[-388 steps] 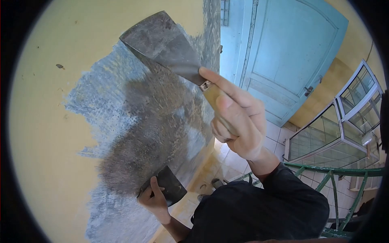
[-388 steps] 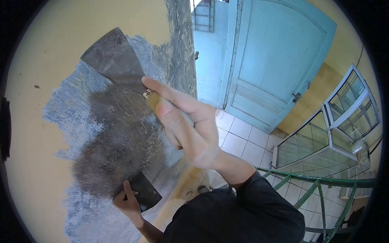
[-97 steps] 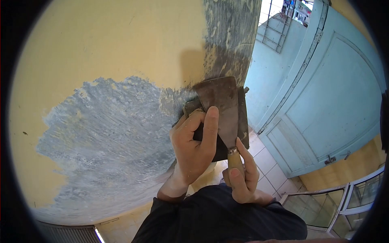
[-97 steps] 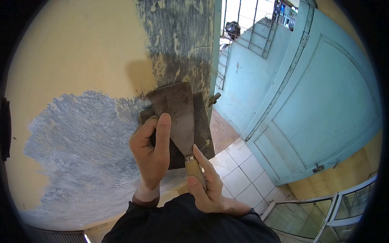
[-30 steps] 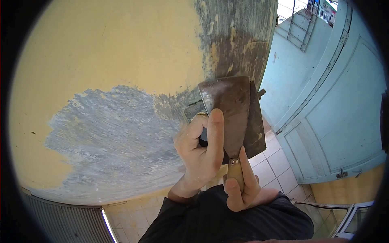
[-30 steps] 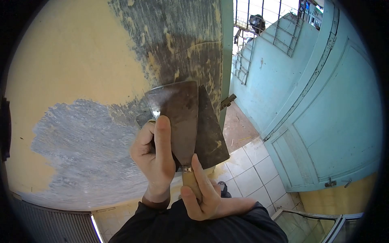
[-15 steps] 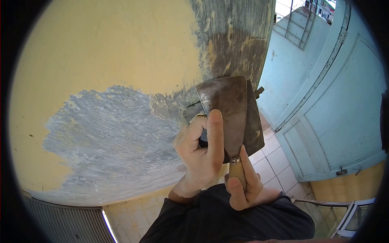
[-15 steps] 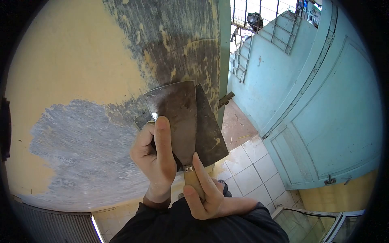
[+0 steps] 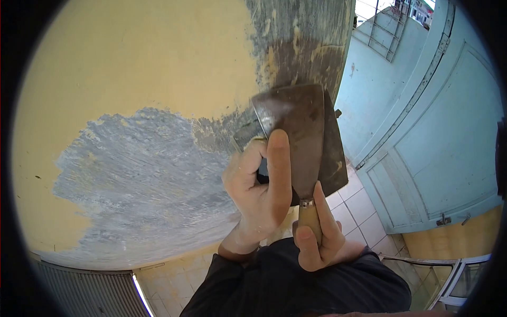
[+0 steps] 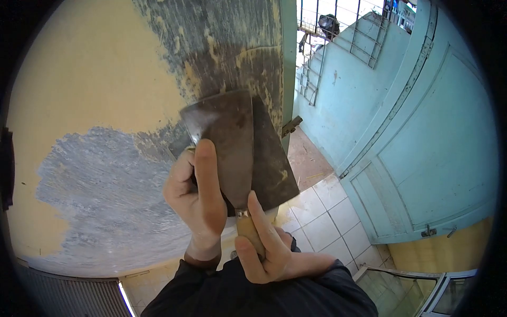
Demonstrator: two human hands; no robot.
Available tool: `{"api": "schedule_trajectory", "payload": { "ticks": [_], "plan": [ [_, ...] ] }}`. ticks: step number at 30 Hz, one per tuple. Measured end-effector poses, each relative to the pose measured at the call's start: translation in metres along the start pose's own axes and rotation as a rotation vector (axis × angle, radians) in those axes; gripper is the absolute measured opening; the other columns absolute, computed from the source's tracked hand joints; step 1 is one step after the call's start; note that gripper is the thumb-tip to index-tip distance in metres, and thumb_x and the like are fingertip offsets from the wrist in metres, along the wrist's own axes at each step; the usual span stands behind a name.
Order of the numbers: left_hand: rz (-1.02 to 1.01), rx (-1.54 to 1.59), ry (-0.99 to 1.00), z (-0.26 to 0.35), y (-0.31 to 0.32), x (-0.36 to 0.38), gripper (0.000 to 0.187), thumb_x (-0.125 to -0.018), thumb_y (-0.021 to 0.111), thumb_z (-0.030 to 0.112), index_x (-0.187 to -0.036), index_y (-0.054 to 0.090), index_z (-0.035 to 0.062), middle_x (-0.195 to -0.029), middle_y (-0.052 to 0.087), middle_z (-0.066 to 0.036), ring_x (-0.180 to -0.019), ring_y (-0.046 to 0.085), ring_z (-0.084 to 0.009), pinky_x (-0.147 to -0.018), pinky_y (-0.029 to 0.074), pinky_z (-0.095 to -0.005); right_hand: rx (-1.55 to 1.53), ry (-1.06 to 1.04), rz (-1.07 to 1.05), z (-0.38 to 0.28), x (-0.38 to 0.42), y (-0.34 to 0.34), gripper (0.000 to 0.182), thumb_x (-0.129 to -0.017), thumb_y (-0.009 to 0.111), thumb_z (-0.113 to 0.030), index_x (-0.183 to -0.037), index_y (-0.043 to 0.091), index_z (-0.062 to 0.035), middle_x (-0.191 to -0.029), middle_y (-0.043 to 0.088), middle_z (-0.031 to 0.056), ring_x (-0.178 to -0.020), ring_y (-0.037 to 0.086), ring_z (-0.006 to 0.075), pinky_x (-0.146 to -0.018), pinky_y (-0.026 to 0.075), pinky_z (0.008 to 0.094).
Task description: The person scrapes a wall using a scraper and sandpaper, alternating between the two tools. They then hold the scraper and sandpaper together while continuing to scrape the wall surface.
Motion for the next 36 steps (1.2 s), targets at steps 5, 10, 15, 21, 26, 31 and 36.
{"api": "schedule_trajectory", "payload": {
  "ticks": [5, 10, 15, 21, 26, 31, 36],
  "plan": [
    [0.027, 0.004, 0.01, -0.004, -0.002, 0.005, 0.031, -0.097, 0.069, 0.006, -0.069, 0.054, 0.0046, -0.058, 0.044, -0.005, -0.053, 0.032, -0.0142, -0.05, 0.025, -0.0316, 0.043, -0.046, 0.009, 0.003, 0.003, -0.002, 0.059, -0.095, 0.059, -0.007, -0.142, 0.041, 0.0232, -0.084, 0.072, 0.0195, -0.067, 0.067, 0.0129, -0.063, 0.051, 0.0237],
    [0.017, -0.02, 0.034, -0.001, 0.0, 0.002, 0.03, -0.096, 0.07, 0.007, -0.07, 0.054, 0.0048, -0.058, 0.046, -0.006, -0.053, 0.032, -0.015, -0.05, 0.025, -0.0322, -0.012, -0.019, 0.021, 0.006, 0.006, -0.005, 0.058, -0.095, 0.06, -0.007, -0.141, 0.043, 0.0226, -0.087, 0.073, 0.0207, -0.067, 0.068, 0.0129, -0.063, 0.051, 0.0233],
    [0.018, -0.016, 0.004, -0.004, -0.002, 0.007, 0.031, -0.096, 0.07, 0.008, -0.07, 0.054, 0.0049, -0.058, 0.046, -0.006, -0.054, 0.033, -0.0158, -0.05, 0.026, -0.0327, 0.01, -0.052, 0.033, 0.002, 0.002, -0.001, 0.058, -0.093, 0.06, -0.006, -0.141, 0.044, 0.0229, -0.086, 0.073, 0.0207, -0.064, 0.066, 0.011, -0.061, 0.05, 0.0234],
    [0.032, -0.044, -0.007, -0.002, -0.002, 0.004, 0.03, -0.097, 0.07, 0.008, -0.071, 0.056, 0.0046, -0.059, 0.047, -0.006, -0.055, 0.034, -0.0143, -0.051, 0.027, -0.0321, 0.039, -0.021, 0.024, 0.003, 0.002, -0.001, 0.058, -0.094, 0.059, -0.006, -0.141, 0.043, 0.0235, -0.086, 0.073, 0.0206, -0.063, 0.065, 0.0119, -0.06, 0.05, 0.0235],
    [0.045, 0.012, 0.008, -0.002, -0.005, 0.005, 0.029, -0.097, 0.07, 0.008, -0.072, 0.057, 0.0043, -0.059, 0.047, -0.006, -0.055, 0.034, -0.0138, -0.05, 0.028, -0.0313, 0.056, -0.064, 0.005, 0.006, 0.004, 0.0, 0.059, -0.094, 0.059, -0.006, -0.143, 0.041, 0.0223, -0.087, 0.072, 0.0206, -0.065, 0.066, 0.0128, -0.062, 0.051, 0.0241],
    [0.071, -0.071, 0.066, 0.007, -0.004, 0.001, 0.031, -0.097, 0.07, 0.009, -0.07, 0.056, 0.0045, -0.058, 0.047, -0.006, -0.053, 0.035, -0.0138, -0.049, 0.028, -0.0318, 0.009, 0.001, 0.001, 0.006, 0.003, 0.0, 0.06, -0.095, 0.059, -0.008, -0.144, 0.041, 0.021, -0.093, 0.072, 0.0243, -0.069, 0.068, 0.0137, -0.064, 0.052, 0.025],
    [0.06, -0.056, 0.045, 0.001, -0.005, 0.006, 0.031, -0.097, 0.07, 0.01, -0.07, 0.056, 0.0048, -0.057, 0.047, -0.006, -0.05, 0.035, -0.0158, -0.048, 0.028, -0.0326, 0.052, -0.031, -0.013, 0.003, 0.0, 0.001, 0.06, -0.095, 0.058, -0.007, -0.144, 0.04, 0.0217, -0.09, 0.073, 0.0233, -0.074, 0.07, 0.015, -0.065, 0.052, 0.0255]
  ]
}}
Point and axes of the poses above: each hand's wrist, its own x-axis away from the middle knuckle, its own y-axis out of the palm, z = x × y, the point moved 8 cm from there along -x, towards the middle knuckle
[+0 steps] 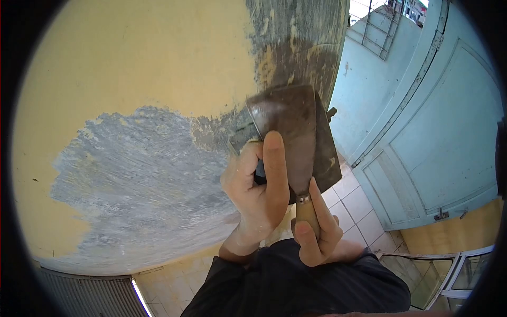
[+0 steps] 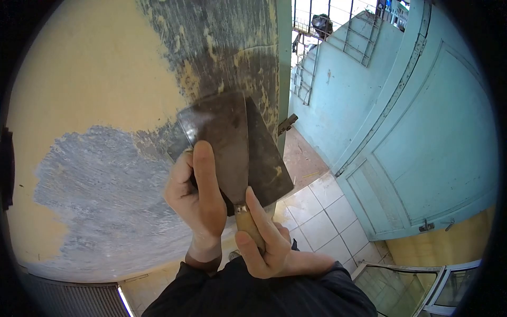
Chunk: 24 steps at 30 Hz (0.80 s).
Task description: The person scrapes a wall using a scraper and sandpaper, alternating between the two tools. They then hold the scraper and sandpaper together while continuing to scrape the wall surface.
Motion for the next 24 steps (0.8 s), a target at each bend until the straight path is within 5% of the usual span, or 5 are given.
{"api": "schedule_trajectory", "payload": {
  "ticks": [11, 13, 24],
  "plan": [
    [0.002, -0.003, 0.039, 0.006, -0.001, -0.002, 0.032, -0.098, 0.069, 0.01, -0.07, 0.056, 0.0046, -0.057, 0.049, -0.006, -0.05, 0.037, -0.0144, -0.048, 0.029, -0.0325, -0.003, -0.003, -0.006, -0.004, 0.003, -0.001, 0.06, -0.094, 0.058, -0.006, -0.144, 0.04, 0.0217, -0.084, 0.071, 0.0178, -0.065, 0.065, 0.0107, -0.06, 0.049, 0.0233],
    [-0.007, -0.017, 0.025, 0.003, -0.001, 0.005, 0.033, -0.103, 0.062, 0.007, -0.072, 0.052, 0.0016, -0.064, 0.041, 0.006, -0.064, 0.031, -0.0042, -0.054, 0.023, -0.0257, 0.014, 0.015, -0.029, 0.001, 0.004, -0.001, 0.06, -0.094, 0.058, -0.006, -0.144, 0.04, 0.0214, -0.086, 0.071, 0.0181, -0.065, 0.064, 0.0102, -0.06, 0.048, 0.0229],
    [-0.007, -0.036, 0.023, 0.002, -0.001, 0.002, 0.034, -0.101, 0.065, 0.009, -0.07, 0.053, 0.0018, -0.063, 0.043, 0.002, -0.062, 0.034, -0.0059, -0.054, 0.027, -0.0275, 0.069, -0.218, -0.071, 0.011, -0.005, -0.001, 0.062, -0.099, 0.056, -0.007, -0.15, 0.031, 0.0169, -0.086, 0.071, 0.0129, -0.066, 0.063, 0.012, -0.06, 0.049, 0.026]
  ]
}}
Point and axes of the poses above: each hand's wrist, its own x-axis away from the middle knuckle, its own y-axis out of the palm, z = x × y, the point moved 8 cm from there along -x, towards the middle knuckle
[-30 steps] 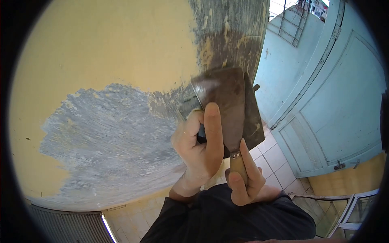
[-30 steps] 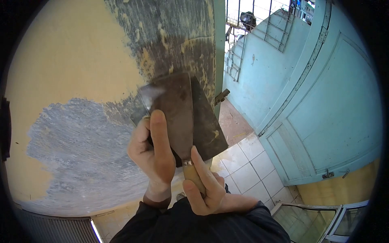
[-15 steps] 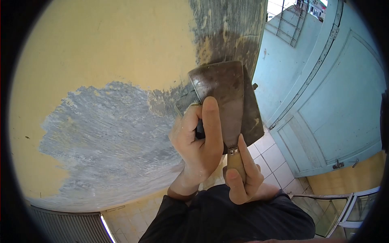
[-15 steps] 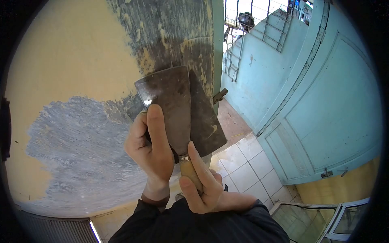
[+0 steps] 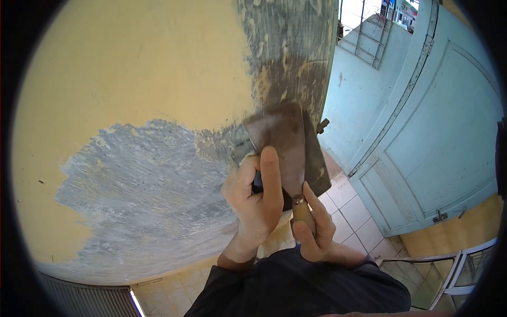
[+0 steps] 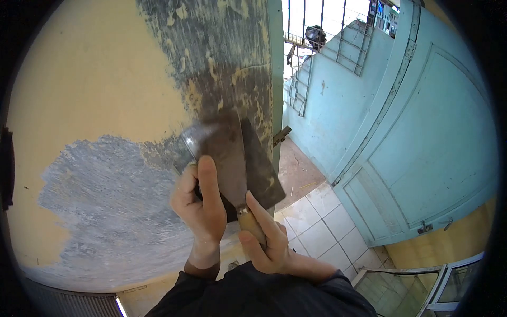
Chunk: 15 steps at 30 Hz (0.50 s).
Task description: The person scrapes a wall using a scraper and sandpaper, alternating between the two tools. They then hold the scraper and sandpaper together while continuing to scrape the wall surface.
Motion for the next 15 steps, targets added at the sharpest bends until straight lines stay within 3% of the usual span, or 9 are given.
{"api": "schedule_trajectory", "payload": {
  "ticks": [1, 3, 5, 7, 9, 10, 12, 13, 15],
  "plan": [
    [-0.05, -0.016, -0.02, -0.006, 0.001, 0.005, 0.033, -0.1, 0.067, 0.009, -0.071, 0.054, 0.0019, -0.063, 0.044, 0.001, -0.061, 0.036, -0.0068, -0.054, 0.027, -0.0281, 0.001, -0.009, 0.003, 0.003, 0.006, -0.003, 0.062, -0.099, 0.056, -0.007, -0.15, 0.031, 0.0169, -0.086, 0.071, 0.0129, -0.066, 0.063, 0.012, -0.06, 0.049, 0.026],
    [-0.092, -0.047, 0.006, -0.013, 0.002, 0.015, 0.033, -0.099, 0.068, 0.01, -0.07, 0.054, 0.0021, -0.062, 0.044, 0.0, -0.059, 0.036, -0.0087, -0.054, 0.028, -0.0291, -0.112, 0.26, -0.096, 0.029, 0.031, -0.001, 0.066, -0.098, 0.057, -0.005, -0.153, 0.025, 0.0156, -0.075, 0.066, 0.0099, -0.062, 0.061, 0.0131, -0.059, 0.048, 0.027],
    [-0.134, -0.085, 0.029, -0.019, 0.001, 0.028, 0.033, -0.098, 0.07, 0.01, -0.07, 0.054, 0.0023, -0.061, 0.044, -0.002, -0.058, 0.037, -0.0105, -0.054, 0.029, -0.0301, -0.04, 0.247, -0.152, 0.044, 0.049, -0.006, 0.068, -0.098, 0.057, -0.006, -0.153, 0.023, 0.0151, -0.071, 0.064, 0.0095, -0.06, 0.06, 0.0134, -0.057, 0.047, 0.0277],
    [-0.239, -0.1, -0.094, -0.036, 0.0, 0.044, 0.031, -0.096, 0.072, 0.011, -0.071, 0.054, 0.0024, -0.061, 0.045, -0.004, -0.057, 0.039, -0.0135, -0.055, 0.03, -0.0314, 0.028, 0.239, -0.214, 0.059, 0.062, -0.01, 0.069, -0.098, 0.057, -0.006, -0.154, 0.021, 0.0147, -0.066, 0.061, 0.0091, -0.059, 0.06, 0.0136, -0.056, 0.045, 0.0284],
    [-0.24, -0.081, -0.145, -0.045, -0.008, 0.057, 0.032, -0.096, 0.071, 0.011, -0.071, 0.054, 0.0022, -0.062, 0.045, -0.004, -0.058, 0.039, -0.0127, -0.056, 0.03, -0.0311, 0.073, 0.214, -0.038, 0.069, 0.065, -0.03, 0.067, -0.099, 0.057, -0.007, -0.153, 0.024, 0.0133, -0.06, 0.055, 0.0083, -0.054, 0.055, 0.0145, -0.054, 0.043, 0.0299],
    [-0.243, -0.053, -0.201, -0.05, -0.011, 0.064, 0.032, -0.097, 0.071, 0.012, -0.071, 0.054, 0.0021, -0.062, 0.046, -0.003, -0.059, 0.04, -0.0118, -0.056, 0.03, -0.0307, 0.135, 0.334, 0.015, 0.083, 0.07, -0.043, 0.063, -0.101, 0.055, -0.009, -0.153, 0.028, 0.0107, -0.065, 0.057, 0.0085, -0.056, 0.053, 0.0142, -0.057, 0.044, 0.0283],
    [-0.256, -0.027, -0.257, -0.053, -0.013, 0.074, 0.032, -0.098, 0.07, 0.013, -0.072, 0.054, 0.0022, -0.064, 0.046, -0.002, -0.061, 0.04, -0.0104, -0.057, 0.031, -0.03, 0.123, 0.363, 0.085, 0.094, 0.059, -0.055, 0.054, -0.103, 0.053, -0.012, -0.15, 0.038, 0.0083, -0.08, 0.062, 0.0091, -0.071, 0.057, 0.0131, -0.064, 0.046, 0.0266],
    [-0.281, 0.014, -0.313, -0.056, -0.011, 0.08, 0.032, -0.1, 0.068, 0.014, -0.073, 0.054, 0.0023, -0.065, 0.047, 0.0, -0.063, 0.04, -0.0089, -0.057, 0.031, -0.0293, 0.111, 0.356, 0.068, 0.096, 0.051, -0.055, 0.054, -0.103, 0.053, -0.012, -0.15, 0.038, 0.0083, -0.08, 0.062, 0.0091, -0.071, 0.057, 0.0131, -0.064, 0.046, 0.0266],
    [-0.293, 0.059, -0.426, -0.071, -0.01, 0.097, 0.031, -0.1, 0.067, 0.015, -0.075, 0.056, 0.0011, -0.066, 0.049, -0.002, -0.064, 0.042, -0.0104, -0.059, 0.035, -0.0295, -0.146, 0.446, -0.025, 0.107, 0.04, -0.046, 0.046, -0.105, 0.052, -0.016, -0.145, 0.047, 0.0062, -0.102, 0.065, 0.0071, -0.09, 0.058, 0.0112, -0.074, 0.047, 0.0262]
  ]
}}
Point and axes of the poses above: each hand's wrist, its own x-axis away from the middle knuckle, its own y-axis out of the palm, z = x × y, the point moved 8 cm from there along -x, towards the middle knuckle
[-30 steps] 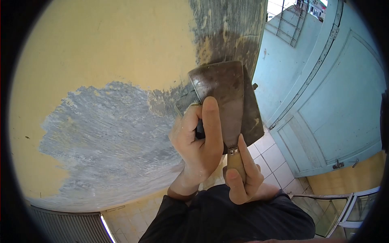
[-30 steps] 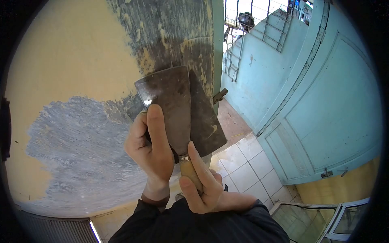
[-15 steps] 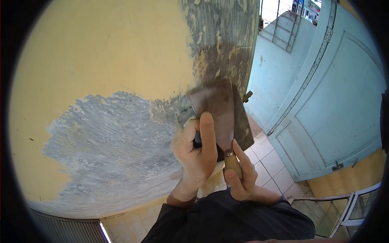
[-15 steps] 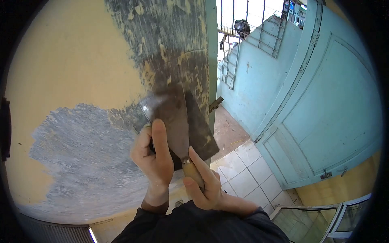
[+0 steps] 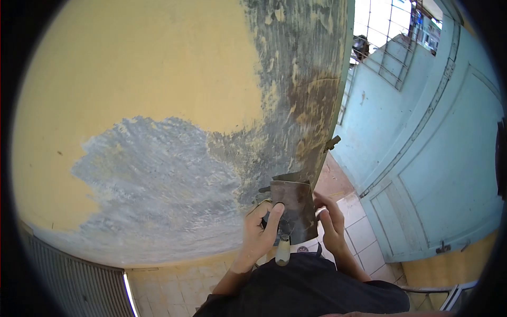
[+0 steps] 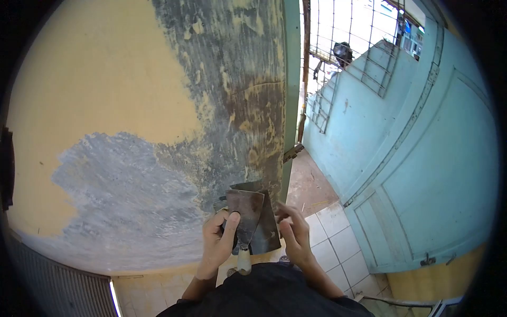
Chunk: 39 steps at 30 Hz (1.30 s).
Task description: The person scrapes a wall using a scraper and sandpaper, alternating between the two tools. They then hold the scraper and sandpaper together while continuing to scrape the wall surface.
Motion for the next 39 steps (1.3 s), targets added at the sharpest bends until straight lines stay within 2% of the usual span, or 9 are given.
{"api": "schedule_trajectory", "payload": {
  "ticks": [4, 8, 12, 20, 26, 29, 31, 37, 39],
  "plan": [
    [-0.015, 0.069, -0.111, -0.02, 0.012, 0.012, 0.032, -0.103, 0.063, 0.018, -0.078, 0.056, -0.0001, -0.068, 0.048, -0.001, -0.069, 0.041, -0.0084, -0.062, 0.037, -0.0281, -0.611, 0.353, -0.325, 0.044, 0.006, 0.031, 0.04, -0.104, 0.058, -0.023, -0.135, 0.057, 0.0019, -0.115, 0.066, 0.003, -0.1, 0.06, 0.0092, -0.085, 0.047, 0.0246],
    [0.081, 0.085, -0.17, -0.031, 0.001, 0.027, 0.033, -0.105, 0.061, 0.019, -0.079, 0.055, 0.0001, -0.07, 0.048, 0.0, -0.072, 0.041, -0.007, -0.063, 0.037, -0.0272, -0.726, 0.707, -0.377, 0.082, 0.019, 0.041, 0.028, -0.102, 0.063, -0.021, -0.123, 0.064, -0.0022, -0.111, 0.07, 0.002, -0.098, 0.064, 0.0099, -0.085, 0.049, 0.0262],
    [-0.01, 0.099, -0.254, -0.039, 0.003, 0.049, 0.032, -0.106, 0.058, 0.02, -0.082, 0.055, -0.0001, -0.073, 0.047, 0.002, -0.074, 0.042, -0.0069, -0.065, 0.039, -0.0274, -0.904, 0.686, -0.599, 0.082, 0.022, 0.059, 0.028, -0.102, 0.062, -0.012, -0.128, 0.062, -0.0017, -0.118, 0.068, 0.0028, -0.104, 0.064, 0.0114, -0.09, 0.051, 0.0297],
    [0.149, 0.022, -0.318, -0.061, -0.003, 0.09, 0.03, -0.105, 0.058, 0.019, -0.084, 0.057, -0.0014, -0.078, 0.051, -0.003, -0.076, 0.046, -0.0104, -0.068, 0.041, -0.0297, -0.53, 0.731, -0.834, 0.1, 0.031, 0.076, 0.031, -0.105, 0.059, -0.018, -0.13, 0.061, 0.0004, -0.122, 0.066, 0.0034, -0.11, 0.059, 0.0118, -0.095, 0.046, 0.0282],
    [0.498, -0.348, -0.047, -0.009, -0.037, 0.088, 0.016, -0.099, 0.063, 0.008, -0.087, 0.063, -0.0033, -0.1, 0.065, -0.018, -0.088, 0.064, -0.0309, -0.079, 0.049, -0.0372, -0.312, 0.753, -0.841, 0.081, 0.019, 0.08, 0.034, -0.107, 0.055, -0.02, -0.13, 0.06, 0.0049, -0.122, 0.066, 0.0087, -0.11, 0.058, 0.0177, -0.098, 0.045, 0.0327],
    [0.571, -0.421, 0.012, 0.012, -0.043, 0.081, 0.015, -0.098, 0.063, 0.006, -0.087, 0.063, -0.0029, -0.095, 0.065, -0.018, -0.083, 0.064, -0.0307, -0.075, 0.049, -0.0363, -0.088, 0.491, -0.755, 0.058, 0.006, 0.08, 0.033, -0.106, 0.055, -0.015, -0.132, 0.059, 0.0052, -0.131, 0.062, 0.0142, -0.115, 0.058, 0.0218, -0.1, 0.044, 0.0335],
    [0.59, -0.414, 0.077, 0.023, -0.044, 0.072, 0.014, -0.098, 0.062, 0.005, -0.086, 0.062, -0.0023, -0.084, 0.063, -0.015, -0.07, 0.06, -0.029, -0.065, 0.047, -0.0336, -0.058, 0.004, -0.384, 0.015, -0.012, 0.067, 0.031, -0.105, 0.054, -0.009, -0.132, 0.06, 0.0042, -0.14, 0.055, 0.0188, -0.119, 0.059, 0.027, -0.103, 0.043, 0.0343],
    [0.66, -0.205, 0.259, 0.056, -0.053, 0.034, 0.024, -0.102, 0.06, 0.006, -0.079, 0.056, -0.0006, -0.072, 0.055, -0.007, -0.062, 0.045, -0.0137, -0.055, 0.035, -0.0291, 0.178, -0.322, -0.389, -0.029, -0.009, 0.063, 0.031, -0.1, 0.056, -0.002, -0.13, 0.064, 0.0, -0.136, 0.053, 0.025, -0.12, 0.058, 0.0375, -0.104, 0.045, 0.0388],
    [0.706, -0.121, 0.327, 0.067, -0.059, 0.025, 0.027, -0.107, 0.056, 0.012, -0.082, 0.053, 0.0016, -0.075, 0.046, 0.003, -0.07, 0.037, -0.0033, -0.06, 0.031, -0.0237, 0.203, -0.346, -0.429, -0.049, -0.01, 0.069, 0.032, -0.098, 0.052, 0.003, -0.128, 0.065, -0.0008, -0.135, 0.051, 0.0257, -0.118, 0.058, 0.0403, -0.102, 0.046, 0.0396]
  ]
}}
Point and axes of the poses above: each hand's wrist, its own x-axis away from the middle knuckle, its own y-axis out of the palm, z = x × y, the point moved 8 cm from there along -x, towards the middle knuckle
